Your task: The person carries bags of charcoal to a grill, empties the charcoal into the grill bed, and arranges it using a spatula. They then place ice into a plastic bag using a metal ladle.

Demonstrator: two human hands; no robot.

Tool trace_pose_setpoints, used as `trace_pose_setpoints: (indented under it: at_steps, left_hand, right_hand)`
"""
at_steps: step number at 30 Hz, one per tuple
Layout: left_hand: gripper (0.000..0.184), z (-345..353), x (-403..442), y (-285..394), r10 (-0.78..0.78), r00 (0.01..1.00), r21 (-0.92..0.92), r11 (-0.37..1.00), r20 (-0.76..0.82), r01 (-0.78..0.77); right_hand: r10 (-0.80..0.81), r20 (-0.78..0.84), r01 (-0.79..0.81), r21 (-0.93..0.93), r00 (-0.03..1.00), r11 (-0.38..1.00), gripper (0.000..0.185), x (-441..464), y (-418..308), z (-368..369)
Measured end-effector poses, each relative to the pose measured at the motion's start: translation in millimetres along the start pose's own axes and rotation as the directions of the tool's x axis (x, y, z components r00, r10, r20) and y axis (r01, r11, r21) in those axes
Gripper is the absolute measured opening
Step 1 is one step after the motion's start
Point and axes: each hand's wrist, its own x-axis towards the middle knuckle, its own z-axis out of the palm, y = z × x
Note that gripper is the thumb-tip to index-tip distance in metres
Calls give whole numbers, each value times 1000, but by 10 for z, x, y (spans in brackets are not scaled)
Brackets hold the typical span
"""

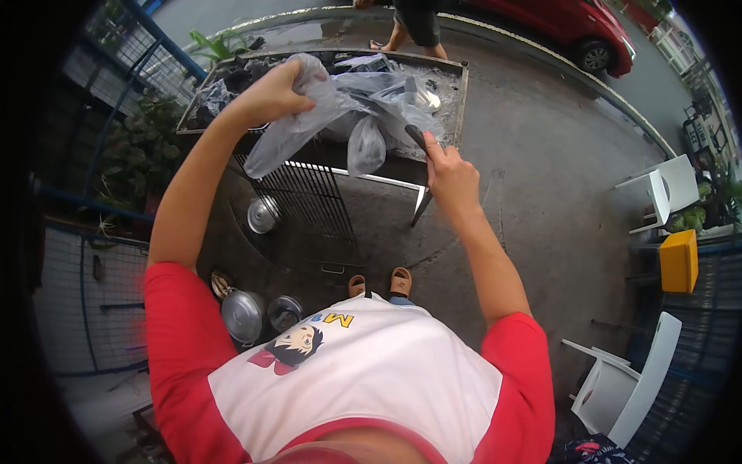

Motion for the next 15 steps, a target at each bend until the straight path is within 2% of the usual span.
trace_pose_setpoints:
  at_steps: [1, 2, 3, 5, 6, 7, 8, 10, 11, 13, 14, 15]
  left_hand:
    - [48, 154, -72, -60, -21, 999, 44, 999, -33, 22]
    - [53, 340, -147, -99, -192, 975, 30, 980, -115, 197]
    - [59, 544, -194, -301, -280, 946, -72, 960, -164, 271]
    - [73, 917, -327, -351, -334, 880, 70, 923, -337, 377]
    - [84, 1161, -326, -509, -203, 893, 78, 964, -401, 254]
    - [96, 1440, -361, -580, -142, 862, 222, 934, -486, 279]
    - [96, 1571, -332, -480, -143, 860, 225, 932, -489, 283]
    - [105, 1843, -208, -289, -48, 866, 402, 872, -497, 279]
    - [105, 1941, -105, -264, -51, 866, 398, 873, -497, 280]
    - [71, 2060, 190, -318, 179, 854, 619, 761, -489, 195]
    - [71, 2067, 366, -409, 185, 853, 616, 766, -488, 186]
    - [51, 2064, 568, -511, 273, 846, 697, 701, -458, 151]
  right_hand:
    - [0, -5, 0, 0, 1000, 1000, 41, 93, 135, 104]
    - [41, -44, -40, 15, 998, 999, 41, 187, 312, 197]
    - [84, -81, -81, 32, 993, 996, 41, 208, 430, 221]
    - [97, -83, -93, 53, 992, 994, 40, 225, 548, 162]
    - [112, -85, -106, 72, 990, 992, 40, 259, 558, 137]
    - [108, -87, -101, 79, 990, 992, 40, 236, 498, 56]
    - [120, -95, -110, 101, 988, 989, 40, 180, 425, -77]
    - [129, -95, -117, 118, 987, 986, 40, 93, 337, -255]
    - [144, -101, -130, 134, 984, 982, 40, 65, 296, -311]
    - [163, -112, -147, 141, 980, 979, 41, 55, 290, -343]
    - [185, -131, -164, 155, 974, 974, 40, 54, 319, -342]
    - [208, -148, -182, 169, 967, 968, 40, 45, 367, -348]
